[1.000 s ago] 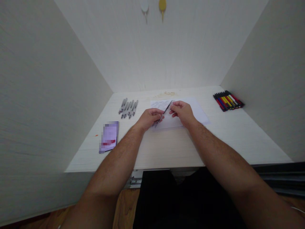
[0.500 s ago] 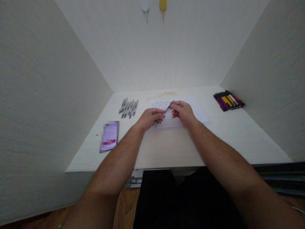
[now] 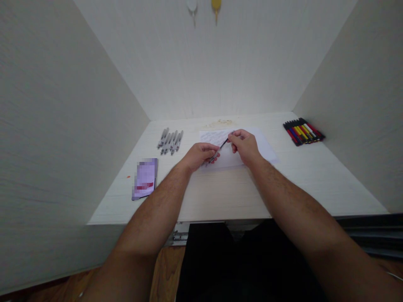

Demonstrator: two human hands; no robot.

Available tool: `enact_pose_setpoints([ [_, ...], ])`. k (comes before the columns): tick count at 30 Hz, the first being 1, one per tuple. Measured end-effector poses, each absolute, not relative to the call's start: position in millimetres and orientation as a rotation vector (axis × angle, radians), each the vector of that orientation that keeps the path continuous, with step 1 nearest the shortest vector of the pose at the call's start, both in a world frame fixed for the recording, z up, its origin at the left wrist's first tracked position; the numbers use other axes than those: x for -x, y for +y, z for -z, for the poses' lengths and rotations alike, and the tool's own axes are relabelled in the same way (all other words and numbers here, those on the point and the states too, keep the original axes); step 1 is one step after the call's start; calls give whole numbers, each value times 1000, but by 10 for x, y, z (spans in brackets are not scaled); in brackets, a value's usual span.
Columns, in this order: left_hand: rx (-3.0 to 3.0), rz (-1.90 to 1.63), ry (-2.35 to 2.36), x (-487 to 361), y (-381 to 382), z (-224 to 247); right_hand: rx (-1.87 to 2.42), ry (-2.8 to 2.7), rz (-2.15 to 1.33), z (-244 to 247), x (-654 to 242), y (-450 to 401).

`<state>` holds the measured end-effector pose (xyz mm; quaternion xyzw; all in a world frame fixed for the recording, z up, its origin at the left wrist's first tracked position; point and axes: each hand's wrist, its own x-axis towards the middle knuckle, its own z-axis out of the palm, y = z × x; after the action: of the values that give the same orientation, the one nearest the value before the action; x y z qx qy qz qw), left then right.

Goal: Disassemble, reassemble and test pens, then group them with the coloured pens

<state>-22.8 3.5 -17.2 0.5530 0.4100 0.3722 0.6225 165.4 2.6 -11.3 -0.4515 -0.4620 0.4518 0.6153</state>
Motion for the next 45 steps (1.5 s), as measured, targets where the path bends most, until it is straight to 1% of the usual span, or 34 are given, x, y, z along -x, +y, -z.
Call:
enact_pose_setpoints([
  [5, -1240, -869, 934, 231, 29, 169, 1046, -1129, -1019, 87, -1640, -2],
  [18, -1229, -873, 892, 242, 33, 167, 959, -1128, -1133, 113, -1650, 4],
  [27, -1192, -892, 924, 238, 34, 178, 1018, -1199, -967, 106, -1621, -15],
  [35, -1198, -870, 940, 250, 26, 183, 1008, -1238, -1044, 127, -1644, -2],
  [42, -1211, -887, 954, 232, 29, 155, 1065, -1278, -928, 108, -1648, -4],
  [45, -1222, -892, 963, 225, 27, 147, 1044, -1257, -963, 76, -1648, -22],
])
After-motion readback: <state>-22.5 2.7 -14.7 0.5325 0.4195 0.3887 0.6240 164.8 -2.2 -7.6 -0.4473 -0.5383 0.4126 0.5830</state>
